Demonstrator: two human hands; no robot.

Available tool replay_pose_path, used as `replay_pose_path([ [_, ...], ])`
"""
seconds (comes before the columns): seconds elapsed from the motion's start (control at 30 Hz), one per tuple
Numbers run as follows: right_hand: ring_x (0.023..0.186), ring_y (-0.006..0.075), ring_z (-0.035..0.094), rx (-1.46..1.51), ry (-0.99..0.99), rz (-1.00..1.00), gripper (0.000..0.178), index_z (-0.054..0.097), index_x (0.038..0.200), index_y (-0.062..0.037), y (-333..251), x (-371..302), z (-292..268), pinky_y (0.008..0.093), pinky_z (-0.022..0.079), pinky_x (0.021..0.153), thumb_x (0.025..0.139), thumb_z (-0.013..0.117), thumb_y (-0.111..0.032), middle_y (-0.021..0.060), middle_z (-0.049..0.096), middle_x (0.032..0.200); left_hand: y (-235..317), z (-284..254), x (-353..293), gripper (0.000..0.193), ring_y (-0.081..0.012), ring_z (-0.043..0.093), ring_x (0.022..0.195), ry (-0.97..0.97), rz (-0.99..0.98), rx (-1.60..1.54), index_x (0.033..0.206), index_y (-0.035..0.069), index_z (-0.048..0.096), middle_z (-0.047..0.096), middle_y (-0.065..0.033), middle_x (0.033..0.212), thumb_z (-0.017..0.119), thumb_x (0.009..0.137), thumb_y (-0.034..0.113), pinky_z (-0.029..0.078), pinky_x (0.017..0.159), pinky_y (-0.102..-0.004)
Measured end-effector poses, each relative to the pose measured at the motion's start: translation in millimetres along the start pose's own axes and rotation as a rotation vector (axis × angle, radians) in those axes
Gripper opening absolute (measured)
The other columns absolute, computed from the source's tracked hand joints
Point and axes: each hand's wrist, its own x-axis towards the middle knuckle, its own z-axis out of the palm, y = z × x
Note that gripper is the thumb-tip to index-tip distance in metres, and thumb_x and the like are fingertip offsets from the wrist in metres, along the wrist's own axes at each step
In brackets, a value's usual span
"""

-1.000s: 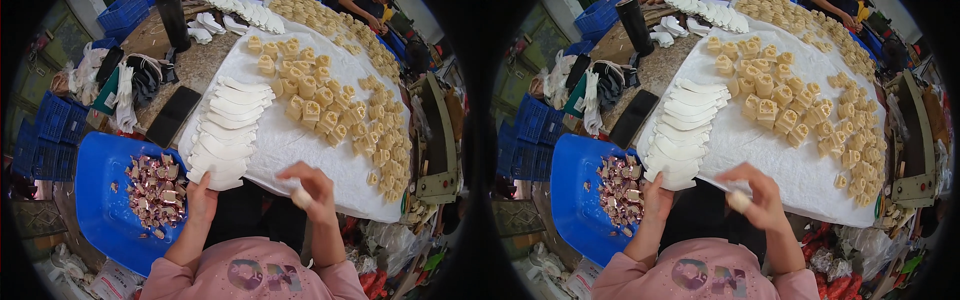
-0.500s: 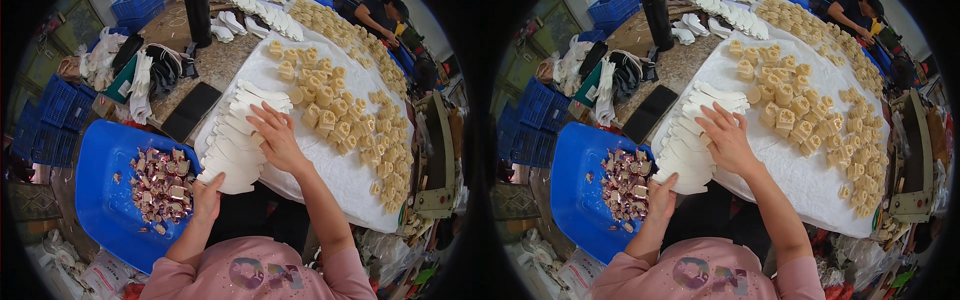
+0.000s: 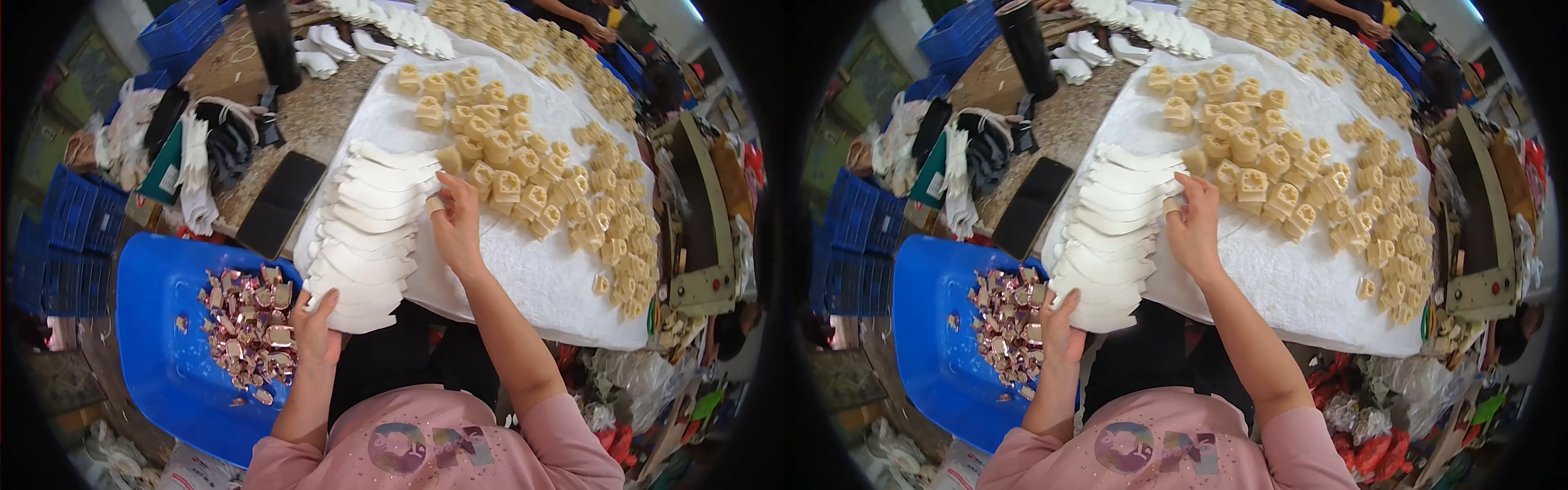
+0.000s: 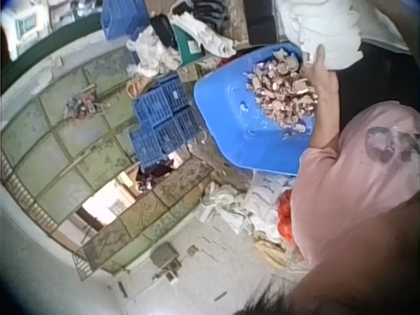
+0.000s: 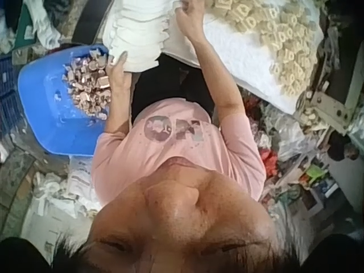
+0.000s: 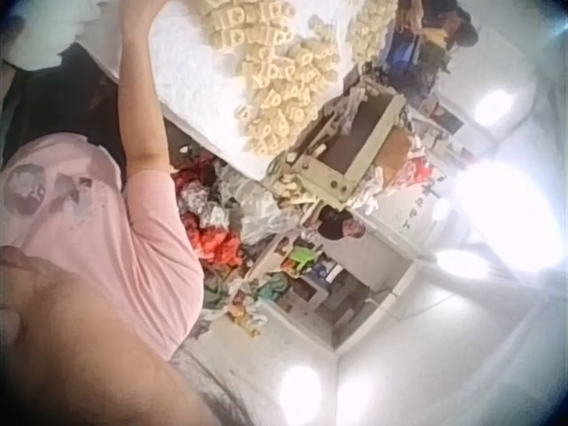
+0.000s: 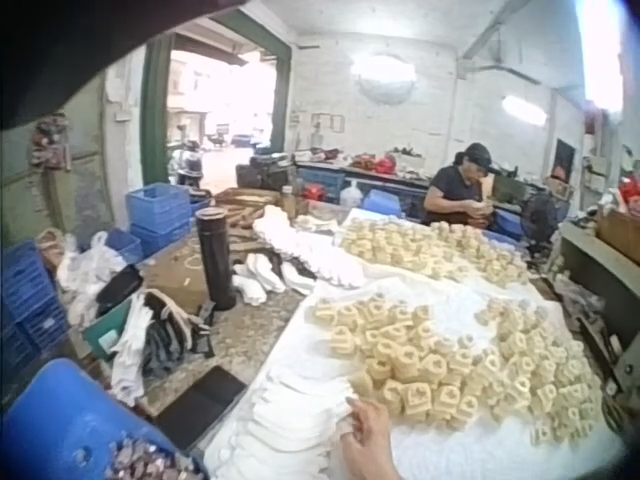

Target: Assembling small beige plastic components onto white curved shoe strips.

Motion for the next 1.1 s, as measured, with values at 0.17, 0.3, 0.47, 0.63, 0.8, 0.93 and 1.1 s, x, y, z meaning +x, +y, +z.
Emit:
replay_pose_path([
  [0.17, 0.114, 0.0332, 0.043, -0.737, 0.111, -0.505, 0.054, 0.054, 0.121, -0.0076, -15.6, 24.2, -22.1, 0.0485, 0.029, 0.100, 0.068, 0.055, 0.006, 0.0201, 0.042, 0.125, -1.3, -15.8, -2.0, 0.042, -0.0267, 0.057, 0.107, 0.003, 0.017, 0.019, 0.123, 0.001, 0.047, 0.057, -0.0139, 0.118, 0.058, 0.083, -0.003, 0.046, 0.094, -0.0432],
  [0.3, 0.110, 0.0308, 0.046, -1.115, -0.049, -0.583, 0.046, 0.057, 0.114, -0.0083, -18.1, 61.0, -19.1, 0.0517, 0.023, 0.100, 0.069, 0.056, 0.003, 0.0143, 0.054, 0.107, 1.0, -14.0, -6.6, 0.047, -0.0263, 0.055, 0.109, 0.011, -0.002, -0.020, 0.127, -0.001, 0.045, 0.055, -0.0136, 0.121, 0.059, 0.082, -0.004, 0.045, 0.096, -0.0421],
  [0.47, 0.093, 0.0245, 0.050, -1.014, -0.032, -0.548, 0.036, 0.062, 0.095, -0.0096, -23.4, 54.4, -34.7, 0.0450, 0.029, 0.089, 0.065, 0.055, 0.010, 0.0064, 0.053, 0.085, -2.4, -20.8, 0.4, 0.052, -0.0286, 0.052, 0.115, -0.055, -0.011, 0.020, 0.132, 0.002, 0.042, 0.052, -0.0150, 0.126, 0.056, 0.082, -0.005, 0.042, 0.099, -0.0451],
  [0.63, 0.087, 0.0270, 0.053, -0.639, 0.221, -0.524, 0.031, 0.062, 0.092, -0.0076, -38.6, 38.0, -73.2, 0.0375, 0.040, 0.079, 0.068, 0.055, 0.011, 0.0071, 0.054, 0.086, -19.0, -23.1, -1.7, 0.054, -0.0299, 0.047, 0.120, -0.164, -0.094, 0.049, 0.135, 0.005, 0.038, 0.048, -0.0134, 0.131, 0.056, 0.085, 0.001, 0.039, 0.101, -0.0481],
  [0.8, 0.078, 0.0237, 0.061, -0.372, 0.284, -0.367, 0.022, 0.062, 0.092, -0.0040, -43.4, 44.5, -96.0, 0.0318, 0.048, 0.068, 0.076, 0.056, 0.009, 0.0114, 0.063, 0.086, -36.2, -10.0, -2.2, 0.054, -0.0288, 0.048, 0.118, -0.192, -0.125, -0.031, 0.135, 0.007, 0.038, 0.049, -0.0115, 0.130, 0.056, 0.084, -0.001, 0.038, 0.102, -0.0484],
  [0.93, 0.077, 0.0220, 0.060, -0.013, 0.229, -0.234, 0.014, 0.059, 0.092, -0.0001, -56.6, 65.9, -94.7, 0.0342, 0.047, 0.065, 0.078, 0.057, 0.003, 0.0106, 0.063, 0.083, -28.4, -2.9, 3.4, 0.053, -0.0279, 0.047, 0.120, -0.244, -0.082, -0.049, 0.135, 0.009, 0.038, 0.048, -0.0111, 0.130, 0.057, 0.086, 0.002, 0.037, 0.102, -0.0503],
  [1.1, 0.079, 0.0153, 0.057, 0.331, 0.423, -0.079, 0.024, 0.057, 0.103, -0.0014, -82.4, 94.5, -144.1, 0.0284, 0.047, 0.068, 0.079, 0.058, 0.002, 0.0082, 0.061, 0.086, -28.6, 9.1, 6.5, 0.052, -0.0282, 0.046, 0.121, -0.236, -0.089, -0.004, 0.136, 0.010, 0.038, 0.047, -0.0107, 0.132, 0.056, 0.087, 0.005, 0.037, 0.102, -0.0506],
])
